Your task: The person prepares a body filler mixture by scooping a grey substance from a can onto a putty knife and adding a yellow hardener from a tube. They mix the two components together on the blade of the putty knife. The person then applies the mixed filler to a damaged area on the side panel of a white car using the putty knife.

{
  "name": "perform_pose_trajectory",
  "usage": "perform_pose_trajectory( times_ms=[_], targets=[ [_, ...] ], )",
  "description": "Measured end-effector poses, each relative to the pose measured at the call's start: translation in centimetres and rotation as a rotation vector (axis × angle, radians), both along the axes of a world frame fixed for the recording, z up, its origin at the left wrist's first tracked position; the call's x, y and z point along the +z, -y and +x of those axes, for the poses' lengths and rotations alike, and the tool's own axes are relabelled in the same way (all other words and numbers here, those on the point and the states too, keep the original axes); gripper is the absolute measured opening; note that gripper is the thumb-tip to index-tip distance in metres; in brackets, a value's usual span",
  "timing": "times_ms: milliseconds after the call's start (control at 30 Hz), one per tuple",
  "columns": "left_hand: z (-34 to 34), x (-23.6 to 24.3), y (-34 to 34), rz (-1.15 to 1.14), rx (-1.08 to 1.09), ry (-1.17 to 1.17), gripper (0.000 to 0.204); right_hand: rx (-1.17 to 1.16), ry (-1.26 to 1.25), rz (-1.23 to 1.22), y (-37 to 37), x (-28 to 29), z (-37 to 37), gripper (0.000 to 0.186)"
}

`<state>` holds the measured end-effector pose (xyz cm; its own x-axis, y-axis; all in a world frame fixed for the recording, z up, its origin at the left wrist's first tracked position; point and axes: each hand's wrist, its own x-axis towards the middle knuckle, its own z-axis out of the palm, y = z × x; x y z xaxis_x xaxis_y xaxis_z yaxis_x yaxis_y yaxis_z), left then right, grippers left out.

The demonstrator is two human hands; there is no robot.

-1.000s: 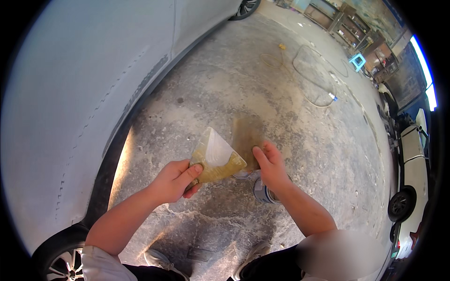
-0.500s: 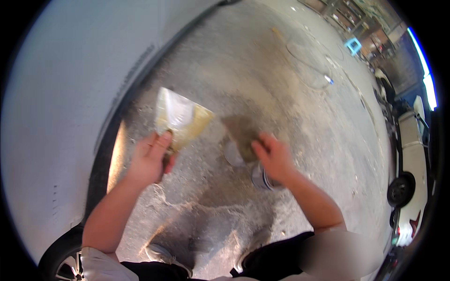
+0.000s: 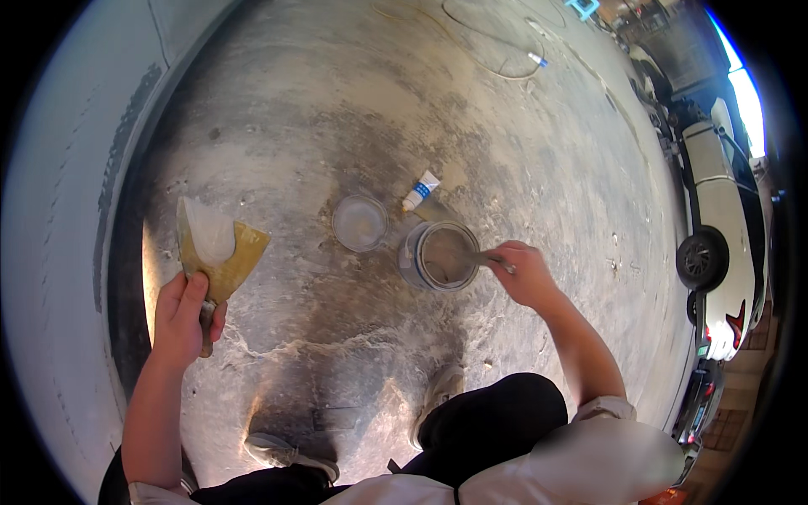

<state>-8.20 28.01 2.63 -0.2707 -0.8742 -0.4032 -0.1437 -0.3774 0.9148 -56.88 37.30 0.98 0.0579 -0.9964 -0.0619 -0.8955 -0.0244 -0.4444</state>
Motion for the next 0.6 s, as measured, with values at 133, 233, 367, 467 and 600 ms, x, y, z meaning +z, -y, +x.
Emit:
perform_pose_trajectory(
  times_ms=[133,233,367,467,600],
  targets=[
    [-1.8,-0.3,-0.3,0.029,-0.044,-0.006,0.042,0.214,-0.218,0.091,2.0,-7.8,-0.7,0.020],
    [-3.0,-0.3,-0.7,0.026,-0.079,0.000,0.043,0.274,-0.286,0.283,3.2,-12.5,-0.9,0.019],
    [-3.4,-1.0,-1.3,0.005,-0.081,0.022,0.043,0.424,-0.275,0.488,4.8,-15.0,0.0,0.018],
    [-3.7,-0.9,-1.3,-0.006,-0.095,0.021,0.042,0.511,-0.145,0.445,6.2,-14.5,-1.7,0.023],
    [-3.7,-0.7,-1.2,-0.014,-0.098,0.021,0.042,0.249,-0.116,0.417,5.6,-10.1,-2.1,0.023]
  ],
)
